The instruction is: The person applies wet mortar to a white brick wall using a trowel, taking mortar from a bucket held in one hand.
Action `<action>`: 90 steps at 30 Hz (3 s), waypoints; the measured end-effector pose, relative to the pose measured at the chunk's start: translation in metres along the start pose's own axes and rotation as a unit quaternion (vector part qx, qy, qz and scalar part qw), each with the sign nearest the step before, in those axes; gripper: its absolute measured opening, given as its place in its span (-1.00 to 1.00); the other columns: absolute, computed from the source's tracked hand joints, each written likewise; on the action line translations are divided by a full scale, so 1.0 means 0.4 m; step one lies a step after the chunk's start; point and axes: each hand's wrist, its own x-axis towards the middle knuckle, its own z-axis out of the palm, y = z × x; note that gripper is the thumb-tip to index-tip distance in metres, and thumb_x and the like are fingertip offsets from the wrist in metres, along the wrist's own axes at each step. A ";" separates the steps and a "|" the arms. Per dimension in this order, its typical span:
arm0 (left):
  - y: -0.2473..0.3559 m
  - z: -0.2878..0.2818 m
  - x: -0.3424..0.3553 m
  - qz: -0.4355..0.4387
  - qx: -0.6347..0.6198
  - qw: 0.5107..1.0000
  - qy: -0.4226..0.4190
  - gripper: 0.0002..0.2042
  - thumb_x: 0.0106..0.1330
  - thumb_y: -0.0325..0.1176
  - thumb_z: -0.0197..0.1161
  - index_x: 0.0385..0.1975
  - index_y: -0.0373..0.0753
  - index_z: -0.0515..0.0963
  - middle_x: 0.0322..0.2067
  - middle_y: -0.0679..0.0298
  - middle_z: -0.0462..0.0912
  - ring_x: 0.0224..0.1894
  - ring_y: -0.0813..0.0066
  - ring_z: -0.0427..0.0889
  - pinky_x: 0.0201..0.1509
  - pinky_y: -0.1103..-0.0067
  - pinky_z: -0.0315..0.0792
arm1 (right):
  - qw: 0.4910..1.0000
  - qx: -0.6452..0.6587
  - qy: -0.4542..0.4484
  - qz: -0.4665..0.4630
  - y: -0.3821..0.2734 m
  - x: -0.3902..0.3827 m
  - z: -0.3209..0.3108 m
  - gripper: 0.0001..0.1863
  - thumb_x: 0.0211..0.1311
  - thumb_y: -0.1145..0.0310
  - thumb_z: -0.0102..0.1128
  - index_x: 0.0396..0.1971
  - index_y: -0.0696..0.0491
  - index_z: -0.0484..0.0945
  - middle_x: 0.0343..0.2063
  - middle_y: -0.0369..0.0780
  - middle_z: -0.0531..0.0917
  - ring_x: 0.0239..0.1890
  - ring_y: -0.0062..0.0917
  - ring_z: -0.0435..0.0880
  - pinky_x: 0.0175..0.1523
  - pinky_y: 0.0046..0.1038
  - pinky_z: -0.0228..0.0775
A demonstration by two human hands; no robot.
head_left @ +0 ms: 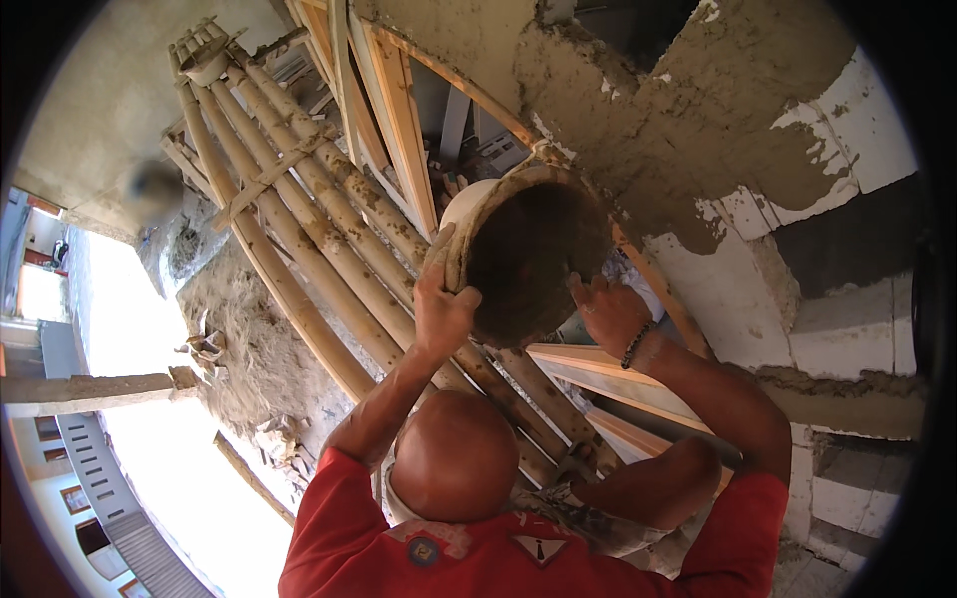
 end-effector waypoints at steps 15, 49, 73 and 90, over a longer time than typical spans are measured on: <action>-0.026 0.032 0.000 -0.001 0.040 0.998 0.041 -0.29 -0.06 -0.62 0.19 0.28 -0.44 0.42 0.32 -0.05 0.44 0.34 0.13 0.47 0.39 0.45 0.31 | 1.000 0.021 0.021 -0.005 -0.035 -0.016 -0.061 -0.49 0.20 0.37 0.17 0.16 0.21 0.48 -0.35 -0.07 0.64 -0.39 -0.33 0.73 -0.35 -0.36 0.62; -0.073 0.067 -0.008 0.123 0.060 0.981 0.137 -0.28 -0.03 -0.65 0.15 0.32 -0.34 0.42 0.44 -0.12 0.24 0.44 -0.11 0.31 0.42 0.28 0.30 | 0.978 0.190 -0.087 0.007 -0.096 0.143 -0.100 -0.48 0.22 0.42 0.10 0.14 0.41 0.42 -0.27 0.11 0.70 -0.20 -0.17 0.78 -0.25 -0.23 0.67; 0.011 0.098 0.006 0.058 0.210 0.971 0.099 -0.28 0.01 -0.45 0.29 0.33 0.14 0.48 0.47 0.12 0.20 -0.01 -0.06 0.70 0.05 0.23 0.61 | 0.987 -0.093 0.133 0.009 0.035 0.164 -0.151 -0.76 0.26 0.30 0.08 -0.24 0.13 0.63 -0.40 -0.03 0.70 -0.38 -0.17 0.73 -0.18 -0.22 0.55; 0.061 0.086 0.014 0.099 0.201 0.973 0.048 -0.26 -0.04 -0.45 0.27 0.32 0.12 0.49 0.45 0.14 0.27 0.02 -0.05 0.67 0.06 0.24 0.59 | 0.905 0.409 0.063 -0.101 0.038 0.109 0.072 -0.65 0.23 0.22 0.32 -0.08 0.13 0.66 -0.40 -0.01 0.73 -0.29 -0.17 0.77 -0.13 -0.17 0.60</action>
